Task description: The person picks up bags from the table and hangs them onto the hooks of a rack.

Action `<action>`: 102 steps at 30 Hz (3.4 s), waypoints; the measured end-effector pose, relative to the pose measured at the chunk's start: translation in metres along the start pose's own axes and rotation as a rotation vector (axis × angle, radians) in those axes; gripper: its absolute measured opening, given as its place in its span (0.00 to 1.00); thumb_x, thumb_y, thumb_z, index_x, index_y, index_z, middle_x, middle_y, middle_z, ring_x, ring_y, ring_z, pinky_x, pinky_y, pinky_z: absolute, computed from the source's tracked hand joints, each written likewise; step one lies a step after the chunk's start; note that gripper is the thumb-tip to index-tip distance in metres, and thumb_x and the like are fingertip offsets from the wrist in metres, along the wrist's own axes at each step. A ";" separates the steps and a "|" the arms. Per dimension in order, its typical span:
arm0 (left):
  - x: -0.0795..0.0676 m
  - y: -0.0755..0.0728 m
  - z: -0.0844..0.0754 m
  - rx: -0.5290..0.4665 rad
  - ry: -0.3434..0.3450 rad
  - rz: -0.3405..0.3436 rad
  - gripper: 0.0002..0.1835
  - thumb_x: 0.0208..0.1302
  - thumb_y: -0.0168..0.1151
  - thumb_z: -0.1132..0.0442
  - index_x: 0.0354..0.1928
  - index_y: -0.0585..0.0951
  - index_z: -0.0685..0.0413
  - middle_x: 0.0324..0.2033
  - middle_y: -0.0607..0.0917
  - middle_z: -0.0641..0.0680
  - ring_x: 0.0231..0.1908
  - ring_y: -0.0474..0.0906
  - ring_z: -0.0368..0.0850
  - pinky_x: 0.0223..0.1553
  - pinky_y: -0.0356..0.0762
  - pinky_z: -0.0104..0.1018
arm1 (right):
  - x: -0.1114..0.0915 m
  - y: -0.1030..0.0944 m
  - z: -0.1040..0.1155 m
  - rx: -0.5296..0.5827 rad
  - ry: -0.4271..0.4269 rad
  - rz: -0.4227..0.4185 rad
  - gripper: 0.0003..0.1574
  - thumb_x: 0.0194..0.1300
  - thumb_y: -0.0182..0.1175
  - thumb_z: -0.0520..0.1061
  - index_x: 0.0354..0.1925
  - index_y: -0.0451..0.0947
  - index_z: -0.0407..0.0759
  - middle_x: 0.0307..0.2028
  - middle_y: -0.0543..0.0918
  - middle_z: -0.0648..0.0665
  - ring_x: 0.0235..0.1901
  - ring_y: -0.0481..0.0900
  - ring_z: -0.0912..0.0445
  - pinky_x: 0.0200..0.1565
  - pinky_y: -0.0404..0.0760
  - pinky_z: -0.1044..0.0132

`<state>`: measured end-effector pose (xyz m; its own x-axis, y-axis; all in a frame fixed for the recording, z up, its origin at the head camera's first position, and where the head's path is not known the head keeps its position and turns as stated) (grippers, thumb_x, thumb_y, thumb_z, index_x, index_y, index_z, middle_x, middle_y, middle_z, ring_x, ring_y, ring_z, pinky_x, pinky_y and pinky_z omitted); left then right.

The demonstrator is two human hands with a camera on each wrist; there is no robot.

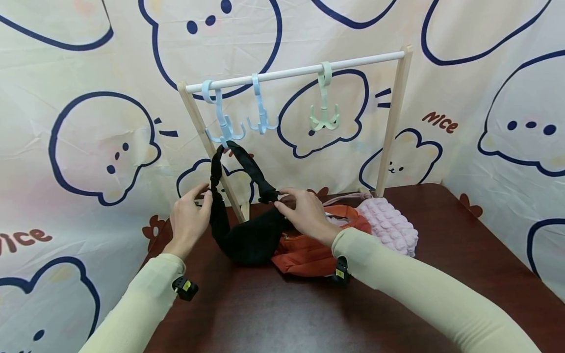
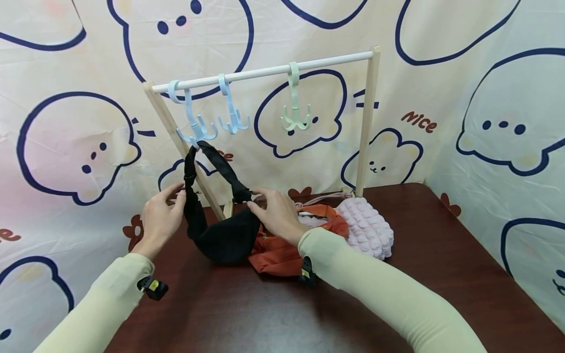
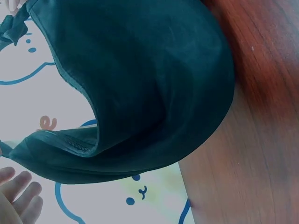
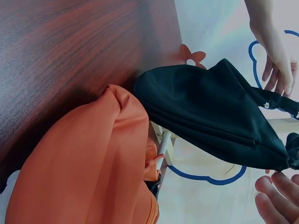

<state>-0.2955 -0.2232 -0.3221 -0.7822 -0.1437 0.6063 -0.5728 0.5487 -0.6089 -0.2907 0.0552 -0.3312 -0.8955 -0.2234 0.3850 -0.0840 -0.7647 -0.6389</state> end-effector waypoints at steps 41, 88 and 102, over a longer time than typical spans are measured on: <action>-0.025 -0.010 -0.020 -0.126 0.076 -0.078 0.12 0.74 0.57 0.58 0.48 0.86 0.55 0.37 0.89 0.57 0.31 0.86 0.52 0.34 0.70 0.21 | -0.018 -0.038 -0.054 -0.080 0.076 -0.032 0.20 0.73 0.60 0.56 0.56 0.82 0.48 0.47 0.89 0.47 0.42 0.88 0.53 0.39 0.82 0.58; -0.086 0.039 -0.078 -0.203 0.311 0.102 0.07 0.70 0.62 0.63 0.45 0.86 0.50 0.38 0.89 0.50 0.37 0.84 0.42 0.40 0.83 0.42 | -0.044 -0.067 -0.097 -0.150 0.102 -0.040 0.18 0.72 0.62 0.52 0.52 0.84 0.43 0.47 0.88 0.42 0.43 0.88 0.49 0.44 0.83 0.51; -0.098 0.058 -0.087 -0.183 0.323 0.180 0.07 0.70 0.62 0.62 0.45 0.87 0.49 0.35 0.87 0.46 0.36 0.83 0.39 0.40 0.82 0.39 | -0.046 -0.071 -0.099 -0.178 0.133 -0.015 0.17 0.72 0.61 0.53 0.51 0.84 0.44 0.45 0.89 0.42 0.43 0.88 0.48 0.43 0.83 0.51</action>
<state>-0.2312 -0.1059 -0.3724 -0.7323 0.2175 0.6454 -0.3580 0.6832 -0.6364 -0.2871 0.1801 -0.3693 -0.9424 -0.1224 0.3114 -0.1625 -0.6461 -0.7458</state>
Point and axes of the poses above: each hand's wrist, its own x-axis towards the middle knuckle, its own y-axis out of the palm, z = x × y, the point moved 3 cm from there along x, towards the middle knuckle
